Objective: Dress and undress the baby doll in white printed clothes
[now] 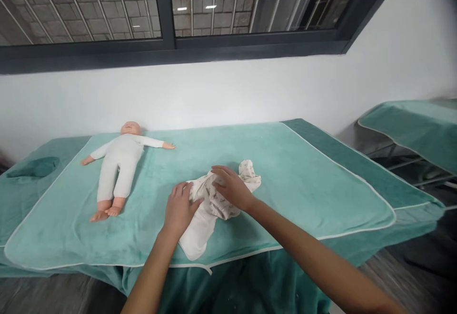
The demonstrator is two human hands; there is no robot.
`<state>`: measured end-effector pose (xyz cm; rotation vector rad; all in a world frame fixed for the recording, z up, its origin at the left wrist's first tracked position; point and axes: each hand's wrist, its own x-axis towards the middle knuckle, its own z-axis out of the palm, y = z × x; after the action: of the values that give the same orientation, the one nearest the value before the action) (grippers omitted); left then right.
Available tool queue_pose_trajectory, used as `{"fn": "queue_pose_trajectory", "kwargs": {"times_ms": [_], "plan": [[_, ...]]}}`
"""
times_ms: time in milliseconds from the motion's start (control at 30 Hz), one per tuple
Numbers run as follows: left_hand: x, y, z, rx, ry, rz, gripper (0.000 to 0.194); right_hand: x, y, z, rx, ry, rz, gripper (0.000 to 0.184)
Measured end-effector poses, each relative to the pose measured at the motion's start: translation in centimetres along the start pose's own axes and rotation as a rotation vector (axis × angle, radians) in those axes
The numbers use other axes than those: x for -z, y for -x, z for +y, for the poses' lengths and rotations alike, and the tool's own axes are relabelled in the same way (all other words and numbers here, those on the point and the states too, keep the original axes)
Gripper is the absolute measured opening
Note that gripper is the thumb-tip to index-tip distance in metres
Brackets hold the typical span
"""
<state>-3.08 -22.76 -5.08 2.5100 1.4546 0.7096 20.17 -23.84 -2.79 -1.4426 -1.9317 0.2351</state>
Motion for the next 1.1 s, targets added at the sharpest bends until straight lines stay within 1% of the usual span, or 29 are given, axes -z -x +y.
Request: {"fn": "queue_pose_trajectory", "kwargs": {"times_ms": [67,133,167,233,267,333,367,400,433,500,533,567,600,667,733,800,867,933,1000,1033,1067,1100], "plan": [[-0.5,-1.6,0.9,-0.01,-0.13,-0.038,0.047,-0.4,-0.1,0.2,0.001,0.092,-0.013,0.04],[-0.7,-3.1,1.4,-0.03,-0.225,-0.076,0.032,-0.7,-0.1,0.4,-0.023,0.149,-0.047,0.043],[-0.7,-3.7,1.5,-0.036,-0.237,-0.097,0.024,-0.8,-0.1,0.5,-0.038,0.162,-0.066,0.045],[-0.1,-4.7,1.5,-0.015,-0.157,-0.104,0.018,-0.8,-0.1,0.5,-0.05,0.183,-0.08,0.048],[0.5,-5.1,1.5,0.015,-0.07,-0.072,0.019,-0.7,0.0,0.4,-0.043,0.203,-0.063,0.05],[2.2,-5.6,1.5,0.08,0.149,0.046,0.021,-0.5,0.6,-0.2,-0.006,0.278,0.027,0.053],[3.1,-5.9,1.6,0.108,0.256,0.114,0.022,-0.5,1.2,-0.6,0.043,0.321,0.074,0.051],[4.1,-6.0,1.8,0.131,0.351,0.173,0.021,-0.6,1.8,-1.2,0.127,0.356,0.095,0.047],[5.1,-6.2,1.9,0.151,0.431,0.22,0.02,-0.8,2.5,-1.8,0.234,0.378,0.086,0.043],[6.9,-6.4,2.3,0.189,0.555,0.285,0.016,-1.3,3.7,-2.8,0.434,0.392,-0.006,0.039],[7.7,-6.4,2.5,0.206,0.602,0.313,0.015,-1.6,4.2,-3.0,0.474,0.399,-0.059,0.04],[8.4,-6.4,2.6,0.218,0.637,0.344,0.015,-1.9,4.6,-3.0,0.448,0.417,-0.096,0.044],[9.0,-6.3,2.7,0.229,0.657,0.38,0.015,-2.1,4.7,-2.7,0.365,0.442,-0.116,0.048],[10.4,-6.0,2.8,0.253,0.656,0.474,0.015,-2.2,4.7,-1.7,0.152,0.478,-0.148,0.056],[11.7,-5.7,2.6,0.276,0.615,0.567,0.017,-1.9,4.4,-0.4,0.007,0.47,-0.207,0.059],[13.0,-5.4,2.3,0.282,0.554,0.626,0.017,-1.3,4.1,0.6,-0.018,0.441,-0.262,0.055],[14.1,-5.2,1.9,0.272,0.499,0.654,0.017,-0.2,3.9,1.4,-0.004,0.407,-0.27,0.049],[14.8,-5.0,1.7,0.277,0.475,0.665,0.016,1.3,3.4,2.0,-0.041,0.341,-0.196,0.041],[15.0,-4.8,1.5,0.299,0.481,0.636,0.016,3.3,2.8,2.7,-0.115,0.267,-0.028,0.037],[14.9,-4.7,1.5,0.313,0.491,0.609,0.016,4.2,2.5,2.9,-0.13,0.236,0.068,0.037],[14.7,-4.6,1.5,0.325,0.503,0.58,0.016,5.0,2.2,3.1,-0.115,0.209,0.147,0.037],[14.4,-4.6,1.6,0.334,0.517,0.56,0.016,5.4,2.0,3.0,-0.073,0.184,0.188,0.037]]}}
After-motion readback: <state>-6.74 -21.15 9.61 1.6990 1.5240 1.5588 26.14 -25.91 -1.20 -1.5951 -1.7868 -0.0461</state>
